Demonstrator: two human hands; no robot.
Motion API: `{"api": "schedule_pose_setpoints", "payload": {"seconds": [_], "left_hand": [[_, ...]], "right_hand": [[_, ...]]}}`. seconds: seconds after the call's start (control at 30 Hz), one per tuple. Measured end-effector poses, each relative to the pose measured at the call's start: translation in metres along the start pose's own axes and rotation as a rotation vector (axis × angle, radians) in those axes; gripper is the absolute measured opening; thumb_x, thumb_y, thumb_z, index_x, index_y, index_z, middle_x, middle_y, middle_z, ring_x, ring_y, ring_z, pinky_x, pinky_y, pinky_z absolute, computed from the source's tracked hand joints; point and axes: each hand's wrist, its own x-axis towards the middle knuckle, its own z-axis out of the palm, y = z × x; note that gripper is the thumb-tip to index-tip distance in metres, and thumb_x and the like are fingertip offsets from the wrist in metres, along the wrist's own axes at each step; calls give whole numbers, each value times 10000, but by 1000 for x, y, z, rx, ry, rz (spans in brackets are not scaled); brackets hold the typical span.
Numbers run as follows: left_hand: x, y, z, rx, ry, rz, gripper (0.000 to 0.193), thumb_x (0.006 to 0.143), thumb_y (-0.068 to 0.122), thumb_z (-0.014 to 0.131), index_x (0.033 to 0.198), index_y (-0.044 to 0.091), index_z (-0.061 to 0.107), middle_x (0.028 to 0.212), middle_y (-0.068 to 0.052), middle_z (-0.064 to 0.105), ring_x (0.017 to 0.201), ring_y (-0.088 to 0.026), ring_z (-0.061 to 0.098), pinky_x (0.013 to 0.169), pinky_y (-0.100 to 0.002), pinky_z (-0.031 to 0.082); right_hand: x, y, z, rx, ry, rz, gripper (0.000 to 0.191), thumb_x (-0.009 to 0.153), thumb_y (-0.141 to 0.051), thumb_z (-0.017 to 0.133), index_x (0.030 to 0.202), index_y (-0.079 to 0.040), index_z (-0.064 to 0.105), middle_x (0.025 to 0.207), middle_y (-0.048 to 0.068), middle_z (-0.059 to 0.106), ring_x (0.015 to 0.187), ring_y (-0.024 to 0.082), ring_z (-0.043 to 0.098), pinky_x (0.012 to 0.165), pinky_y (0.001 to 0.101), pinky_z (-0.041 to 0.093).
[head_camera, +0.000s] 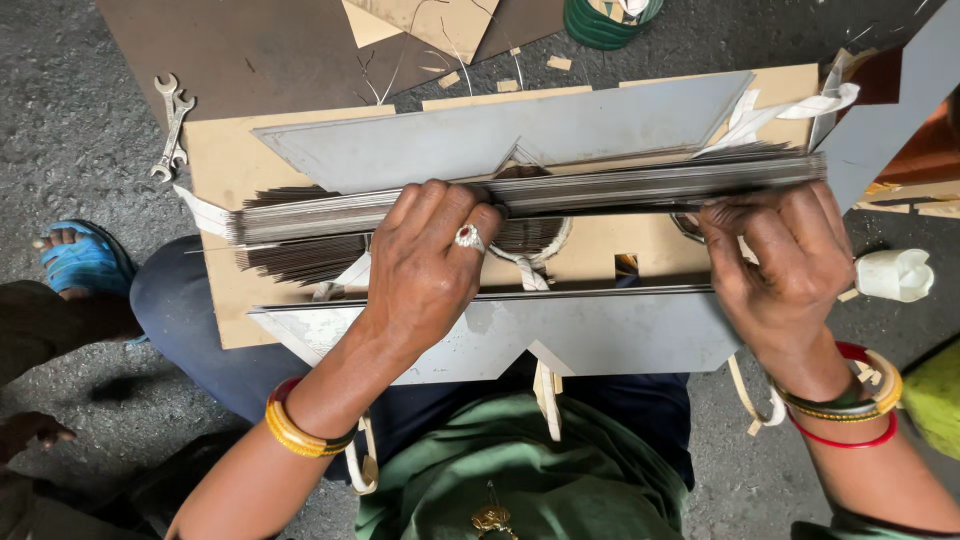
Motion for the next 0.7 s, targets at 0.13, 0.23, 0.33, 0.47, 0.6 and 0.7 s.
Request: {"api": "schedule_pose_setpoints", "payload": {"seconds": [0.13,0.23,0.33,0.47,0.6,0.7], "left_hand": [[11,-1,1,-11,-18,-18,152,802,3,677,954,7,665,954,-98,574,892,-267,558,791,-392,465],[12,-1,-3,3,-14,-16,151,822,8,675,973,9,677,945,-104,564,906,-268,563,794,-393,467],[6,-2,-10,48,-34,-21,177,841,22,687,1018,18,693,981,-100,582,935,-266,575,799,-392,463],[-17,-17,-48,159,-23,-136,214,838,-1,726,1047,38,696,1046,-97,622,1001,-286,588,858,-406,458],[-40,-27,-73,45,143,-307,154,930,-20,819,1003,32,694,1015,-83,626,981,-242,597,848,-369,477],[-50,-27,-68,48,219,-341,178,944,-48,834,945,5,664,1013,-91,614,974,-241,588,834,-354,489]], "right_hand": [[4,9,3,61,-58,80,119,938,49,813,946,1,704,963,78,647,923,244,625,816,346,500],[6,7,1,42,-42,59,133,900,72,783,982,-21,734,966,78,663,936,244,623,816,347,508],[6,6,-3,28,-35,51,264,820,111,751,1039,-35,776,1002,93,665,964,263,617,831,372,517],[5,8,0,58,-15,28,293,896,111,772,1155,-24,795,1017,89,653,957,253,599,802,343,511],[-4,19,4,112,-53,41,234,926,136,731,1096,-18,782,1081,88,659,1036,233,631,856,324,532],[-9,24,7,103,-50,55,175,957,142,731,1033,-12,763,1093,78,670,1014,219,617,844,313,520]]}}
